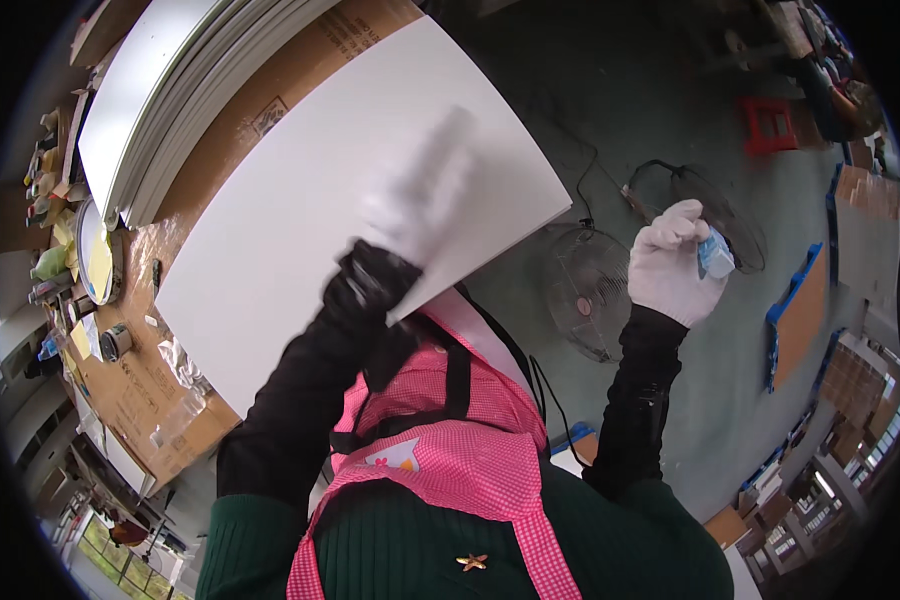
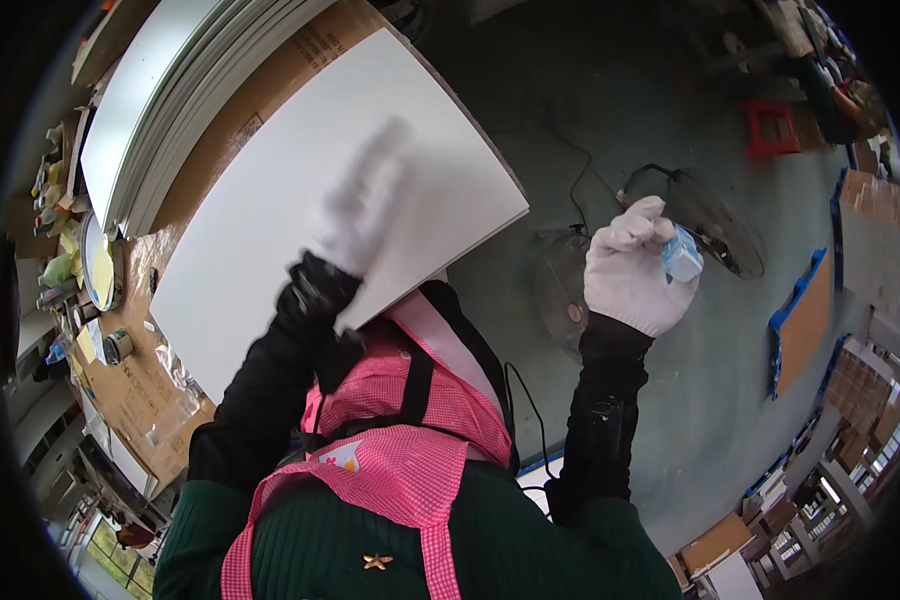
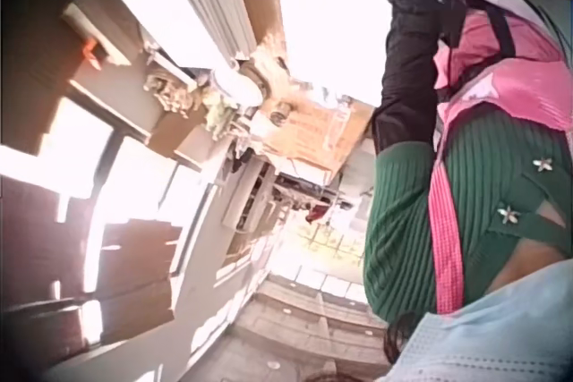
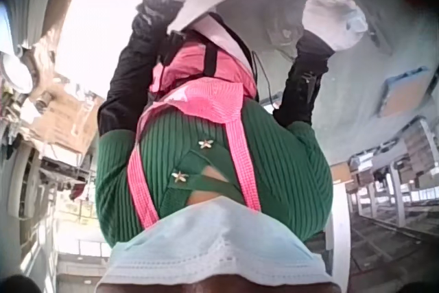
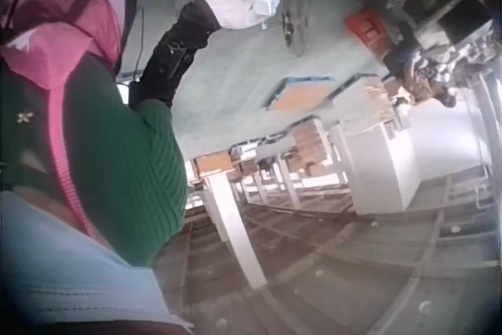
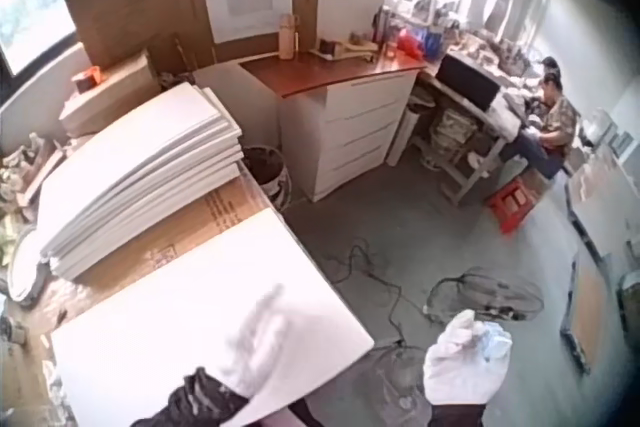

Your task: Cleaning and inspecting white furniture panels with a cloth and a scraper.

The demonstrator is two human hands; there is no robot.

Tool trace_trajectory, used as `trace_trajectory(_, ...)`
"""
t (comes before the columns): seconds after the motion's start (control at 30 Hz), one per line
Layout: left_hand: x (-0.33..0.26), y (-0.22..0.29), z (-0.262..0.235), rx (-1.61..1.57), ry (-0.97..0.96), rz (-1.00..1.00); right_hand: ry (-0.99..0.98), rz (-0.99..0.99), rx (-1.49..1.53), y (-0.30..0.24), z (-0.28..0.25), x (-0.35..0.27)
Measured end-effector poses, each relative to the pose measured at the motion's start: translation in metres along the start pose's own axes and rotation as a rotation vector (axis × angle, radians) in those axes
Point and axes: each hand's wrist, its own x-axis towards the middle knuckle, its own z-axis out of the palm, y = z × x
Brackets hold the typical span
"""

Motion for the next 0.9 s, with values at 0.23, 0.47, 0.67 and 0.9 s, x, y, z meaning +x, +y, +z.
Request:
trace_trajectory(0.23, 0.001, -0.064, -0.020, 1.112, 0.206, 0.118, 0.087, 0.064, 0.037, 0.015, -0.006, -0.001)
trace_trajectory(0.47, -0.078, 0.040, 0.088, -0.245, -0.996, 0.381, 0.017, 0.174, 0.037, 0.031, 0.011, 0.017)
trace_trajectory(0.67, -0.038, 0.020, 0.096, 0.377, 0.050, 0.445, -0.010, 0.224, 0.007, 0.037, 0.036, 0.042)
trace_trajectory(0.9, -0.098, -0.052, -0.012, 0.668, 0.044, 0.194, 0.110, 0.394, -0.007, 0.093, 0.038, 0.059)
